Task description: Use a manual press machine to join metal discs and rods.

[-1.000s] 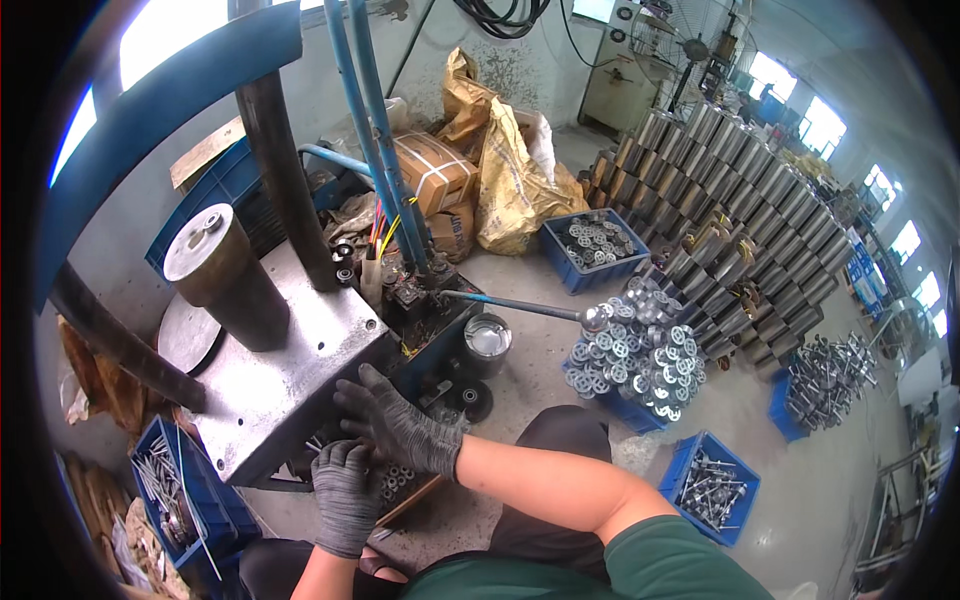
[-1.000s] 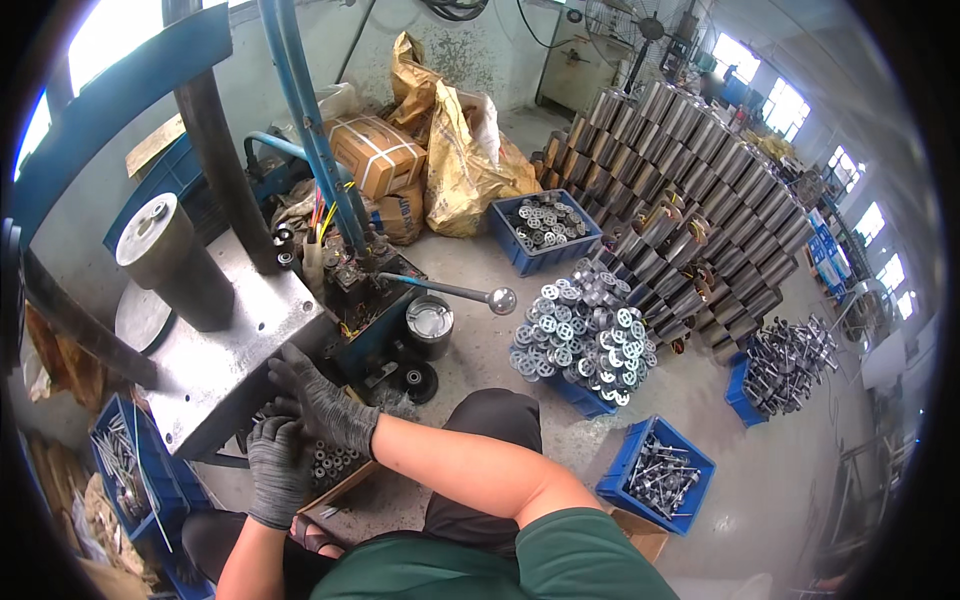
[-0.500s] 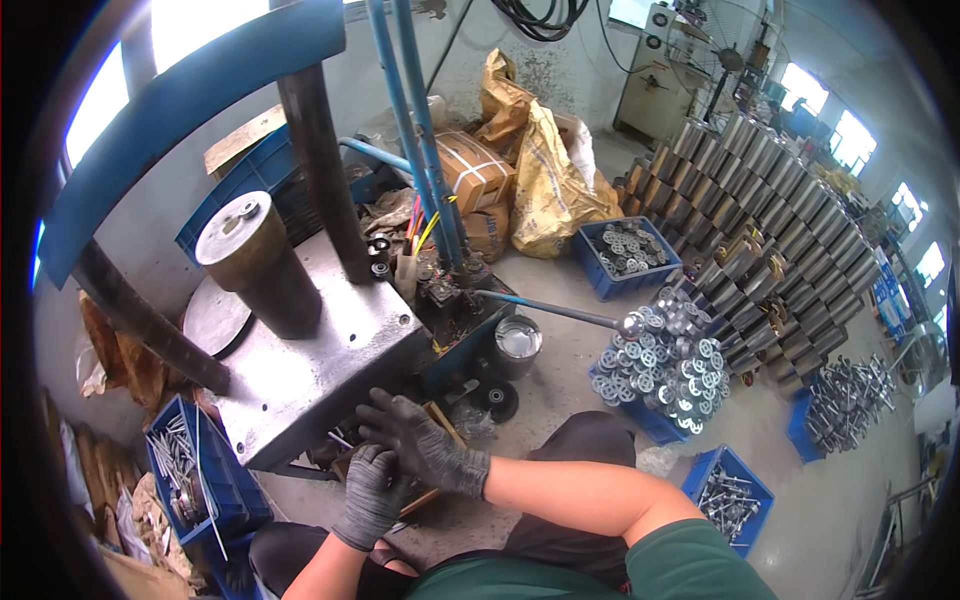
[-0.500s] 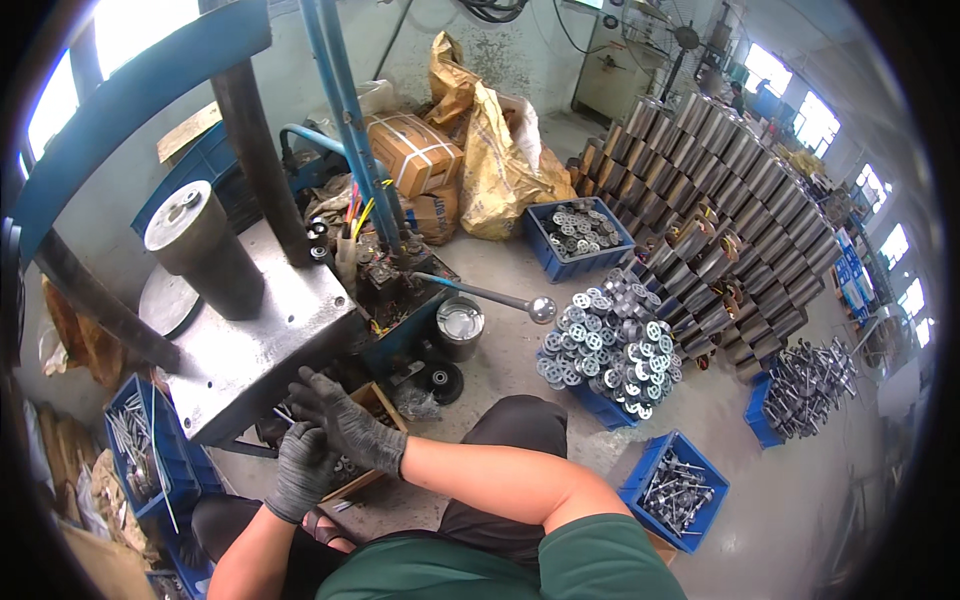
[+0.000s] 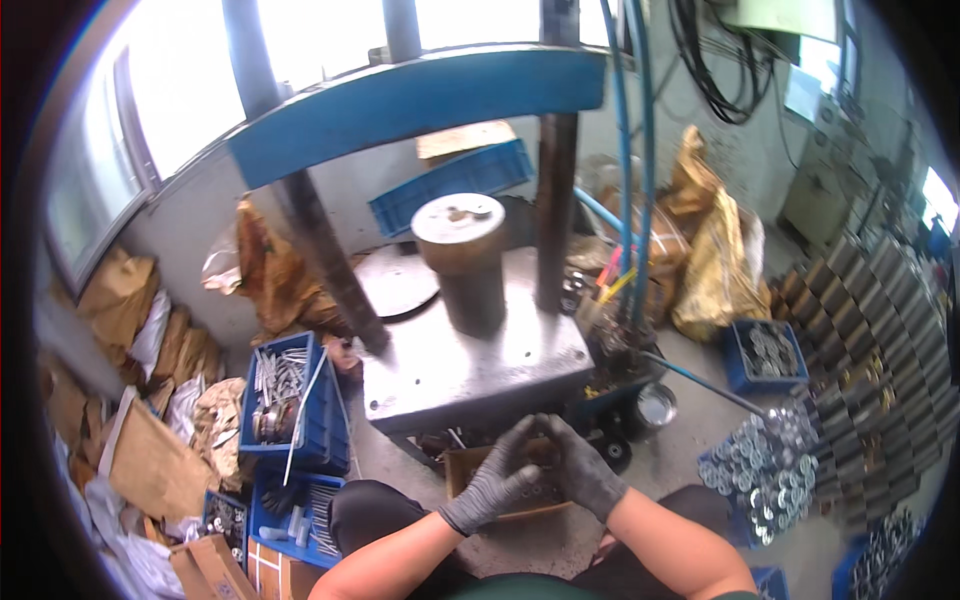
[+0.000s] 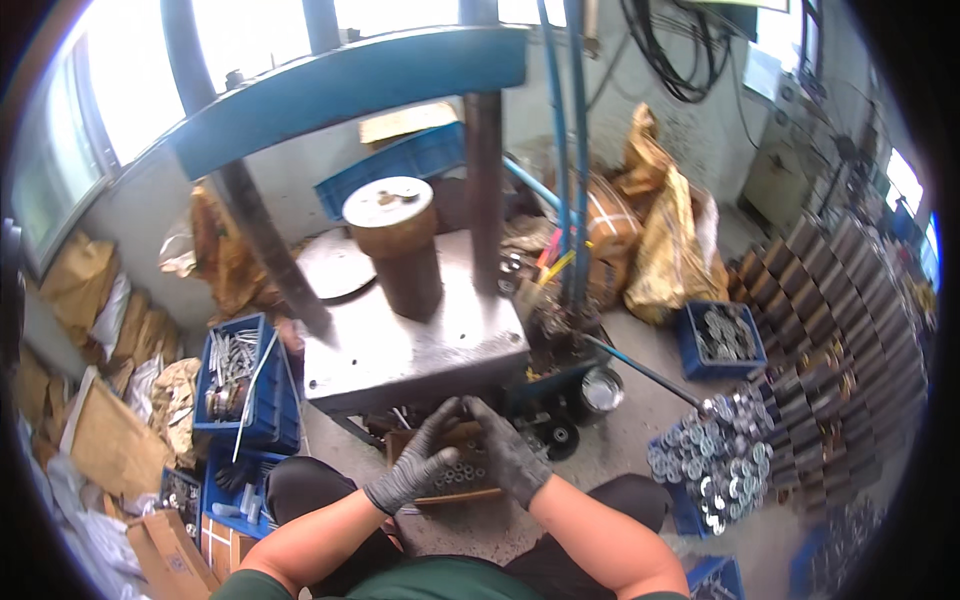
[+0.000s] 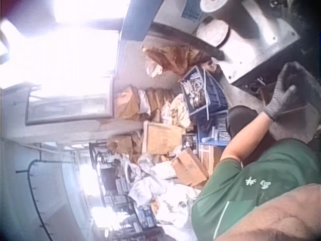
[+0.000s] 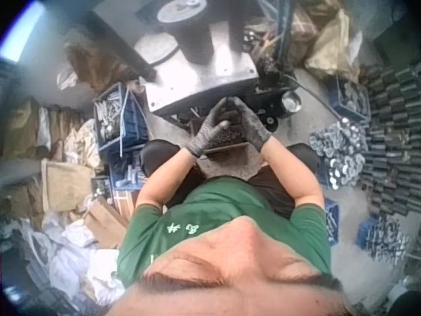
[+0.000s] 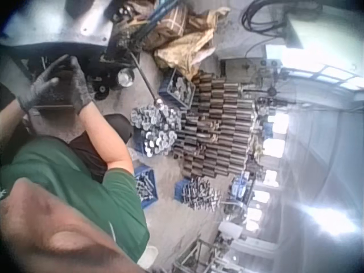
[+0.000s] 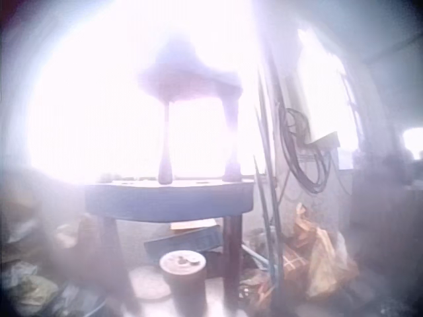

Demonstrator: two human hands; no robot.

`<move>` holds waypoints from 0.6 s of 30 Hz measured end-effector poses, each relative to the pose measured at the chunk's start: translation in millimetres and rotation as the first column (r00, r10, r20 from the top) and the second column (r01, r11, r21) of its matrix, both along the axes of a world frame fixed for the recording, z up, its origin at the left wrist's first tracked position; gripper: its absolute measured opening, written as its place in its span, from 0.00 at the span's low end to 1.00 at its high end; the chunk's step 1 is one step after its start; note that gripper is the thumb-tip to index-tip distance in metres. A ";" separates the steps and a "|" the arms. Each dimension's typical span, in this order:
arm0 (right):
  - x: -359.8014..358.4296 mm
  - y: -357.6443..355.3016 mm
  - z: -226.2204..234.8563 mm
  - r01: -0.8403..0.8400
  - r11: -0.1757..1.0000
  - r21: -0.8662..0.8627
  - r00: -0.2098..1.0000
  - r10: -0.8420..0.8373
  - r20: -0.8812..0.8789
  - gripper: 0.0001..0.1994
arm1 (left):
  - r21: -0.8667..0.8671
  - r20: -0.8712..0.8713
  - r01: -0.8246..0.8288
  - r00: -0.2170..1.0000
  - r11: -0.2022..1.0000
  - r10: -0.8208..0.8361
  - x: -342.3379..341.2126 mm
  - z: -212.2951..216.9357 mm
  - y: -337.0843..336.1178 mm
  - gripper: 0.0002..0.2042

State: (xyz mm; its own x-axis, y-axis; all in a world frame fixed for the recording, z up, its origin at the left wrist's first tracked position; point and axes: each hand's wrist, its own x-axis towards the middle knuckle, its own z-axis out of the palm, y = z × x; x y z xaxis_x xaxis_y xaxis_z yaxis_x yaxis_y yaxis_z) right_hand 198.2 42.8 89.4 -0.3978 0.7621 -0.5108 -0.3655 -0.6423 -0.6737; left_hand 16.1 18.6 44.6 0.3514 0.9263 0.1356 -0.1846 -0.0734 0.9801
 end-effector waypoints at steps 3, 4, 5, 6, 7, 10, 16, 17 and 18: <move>-10.5 -13.7 -27.8 -0.105 0.979 0.173 0.988 0.123 -0.098 0.32 | -0.001 0.034 0.166 0.986 0.986 -0.166 2.9 4.8 -9.2 0.46; -15.2 -28.3 24.4 -0.345 0.842 0.414 0.920 0.216 0.327 0.35 | 0.046 -0.021 0.187 0.982 0.981 -0.187 -2.3 11.2 -13.7 0.47; -12.6 -26.5 13.0 -0.357 0.836 0.416 0.916 0.228 0.329 0.35 | 0.096 -0.073 0.242 0.969 0.966 -0.236 1.2 18.8 -14.3 0.47; -6.0 -24.2 -10.2 -0.249 0.902 0.353 0.968 0.245 0.057 0.35 | 0.082 -0.055 0.247 0.968 0.965 -0.243 6.2 18.1 -12.8 0.45; -2.0 -21.5 -24.4 -0.161 0.955 0.248 0.952 0.217 -0.217 0.35 | 0.080 -0.049 0.236 0.971 0.969 -0.232 12.5 20.1 -14.4 0.45; -9.6 -19.8 -21.1 -0.269 0.939 0.217 0.901 0.325 -0.289 0.31 | 0.144 0.190 0.032 0.980 0.989 -0.060 21.3 42.5 -28.3 0.14; -30.2 -18.0 -39.0 -0.216 0.895 0.391 0.976 0.194 0.095 0.14 | 0.098 0.217 -0.265 0.946 0.959 0.239 81.8 -202.8 5.5 0.31; -13.0 -12.3 -43.2 -0.189 0.900 0.392 0.981 0.157 0.113 0.14 | 0.098 0.234 -0.231 0.951 0.968 0.203 88.1 -166.0 11.8 0.31; -11.8 -10.0 -40.5 -0.212 0.847 0.488 0.974 0.142 0.176 0.14 | 0.114 -0.314 -0.515 0.793 0.850 0.522 134.7 -125.8 23.1 0.32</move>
